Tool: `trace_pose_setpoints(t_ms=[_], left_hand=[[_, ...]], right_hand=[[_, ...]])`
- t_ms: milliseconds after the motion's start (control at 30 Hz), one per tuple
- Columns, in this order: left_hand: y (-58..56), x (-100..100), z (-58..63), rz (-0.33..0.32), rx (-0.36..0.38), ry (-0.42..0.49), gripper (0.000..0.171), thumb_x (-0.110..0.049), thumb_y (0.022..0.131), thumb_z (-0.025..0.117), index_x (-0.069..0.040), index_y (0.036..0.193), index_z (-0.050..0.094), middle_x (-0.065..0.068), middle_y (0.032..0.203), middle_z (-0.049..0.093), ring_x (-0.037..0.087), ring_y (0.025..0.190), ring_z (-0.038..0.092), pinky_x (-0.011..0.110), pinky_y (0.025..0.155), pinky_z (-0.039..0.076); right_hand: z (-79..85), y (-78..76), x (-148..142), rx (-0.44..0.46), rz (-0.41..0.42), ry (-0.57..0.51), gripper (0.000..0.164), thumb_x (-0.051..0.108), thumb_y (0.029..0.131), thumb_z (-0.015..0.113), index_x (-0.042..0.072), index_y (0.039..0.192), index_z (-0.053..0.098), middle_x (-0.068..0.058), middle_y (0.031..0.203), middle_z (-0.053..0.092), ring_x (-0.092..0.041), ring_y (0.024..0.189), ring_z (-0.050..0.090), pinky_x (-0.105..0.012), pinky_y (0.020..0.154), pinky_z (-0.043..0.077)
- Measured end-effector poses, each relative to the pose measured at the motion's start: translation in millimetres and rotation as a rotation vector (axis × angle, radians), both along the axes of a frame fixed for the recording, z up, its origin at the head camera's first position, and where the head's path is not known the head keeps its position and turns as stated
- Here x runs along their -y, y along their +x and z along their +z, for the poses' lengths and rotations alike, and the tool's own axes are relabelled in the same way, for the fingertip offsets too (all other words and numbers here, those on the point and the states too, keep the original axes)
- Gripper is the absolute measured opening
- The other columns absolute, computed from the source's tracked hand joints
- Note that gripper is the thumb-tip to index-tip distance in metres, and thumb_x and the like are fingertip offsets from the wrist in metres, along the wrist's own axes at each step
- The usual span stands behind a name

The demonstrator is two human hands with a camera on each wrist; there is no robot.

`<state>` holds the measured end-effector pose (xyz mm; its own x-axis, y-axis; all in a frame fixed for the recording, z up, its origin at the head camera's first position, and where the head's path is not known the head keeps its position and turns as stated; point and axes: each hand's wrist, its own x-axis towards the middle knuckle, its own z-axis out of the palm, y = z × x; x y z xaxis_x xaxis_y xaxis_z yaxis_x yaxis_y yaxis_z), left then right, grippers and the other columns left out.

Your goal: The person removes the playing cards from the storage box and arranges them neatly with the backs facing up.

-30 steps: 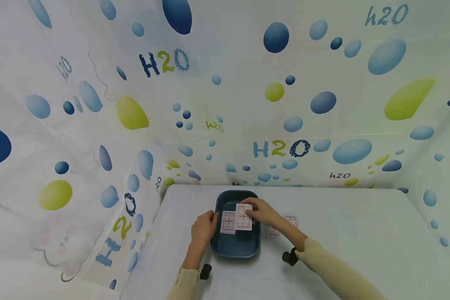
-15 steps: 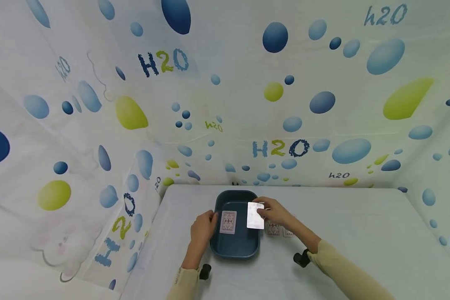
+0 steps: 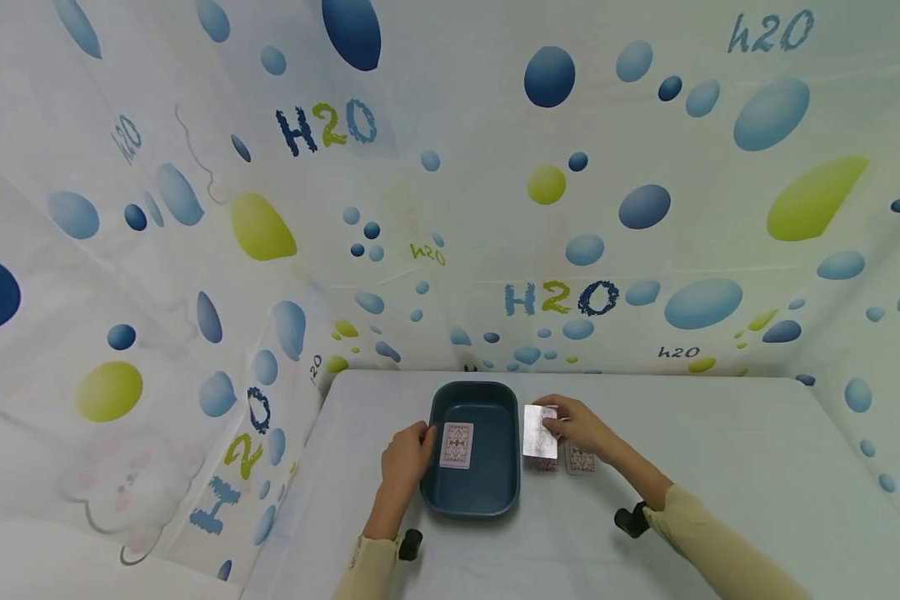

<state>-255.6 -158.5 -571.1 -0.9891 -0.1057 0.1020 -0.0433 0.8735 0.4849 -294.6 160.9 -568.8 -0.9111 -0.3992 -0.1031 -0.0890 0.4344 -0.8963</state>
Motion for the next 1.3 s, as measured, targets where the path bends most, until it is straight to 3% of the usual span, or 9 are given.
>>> trace_pose_setpoints(t_ms=[500, 933, 1167, 1300], left_hand=[[-1.2, -1, -0.6, 0.005, 0.018, -0.008, 0.032, -0.036, 0.092, 0.052, -0.016, 0.066, 0.051, -0.002, 0.056, 0.047, 0.012, 0.047, 0.041, 0.027, 0.043, 0.03], [-2.9, -1, -0.9, 0.009, 0.022, -0.017, 0.032, -0.036, 0.092, 0.051, -0.016, 0.067, 0.052, -0.002, 0.057, 0.048, 0.013, 0.048, 0.041, 0.028, 0.043, 0.03], [-2.8, -1, -0.5, 0.01, 0.027, -0.012, 0.032, -0.035, 0.092, 0.051, -0.016, 0.067, 0.053, -0.002, 0.057, 0.048, 0.013, 0.049, 0.042, 0.028, 0.044, 0.03], [-2.8, -1, -0.8, 0.011, 0.029, -0.011, 0.032, -0.035, 0.092, 0.051, -0.016, 0.067, 0.053, -0.002, 0.057, 0.048, 0.013, 0.049, 0.042, 0.028, 0.044, 0.03]], right_hand=[[-8.4, 3.8, -40, -0.005, -0.006, 0.039, 0.034, 0.014, 0.092, 0.053, 0.013, 0.126, 0.051, -0.016, 0.099, 0.061, -0.021, 0.073, 0.056, -0.036, 0.063, 0.051], [-16.4, 9.0, -77, 0.025, -0.066, 0.075, 0.035, 0.014, 0.092, 0.053, 0.011, 0.127, 0.05, -0.016, 0.109, 0.059, -0.022, 0.081, 0.054, -0.034, 0.066, 0.05], [-28.1, 12.5, -102, -0.011, -0.047, 0.099, 0.033, 0.013, 0.092, 0.052, 0.005, 0.125, 0.05, -0.014, 0.096, 0.059, -0.018, 0.071, 0.053, -0.031, 0.059, 0.049], [-31.7, 13.1, -113, 0.016, -0.048, 0.121, 0.035, 0.012, 0.092, 0.052, 0.003, 0.126, 0.048, -0.013, 0.088, 0.056, -0.017, 0.068, 0.051, -0.029, 0.056, 0.047]])
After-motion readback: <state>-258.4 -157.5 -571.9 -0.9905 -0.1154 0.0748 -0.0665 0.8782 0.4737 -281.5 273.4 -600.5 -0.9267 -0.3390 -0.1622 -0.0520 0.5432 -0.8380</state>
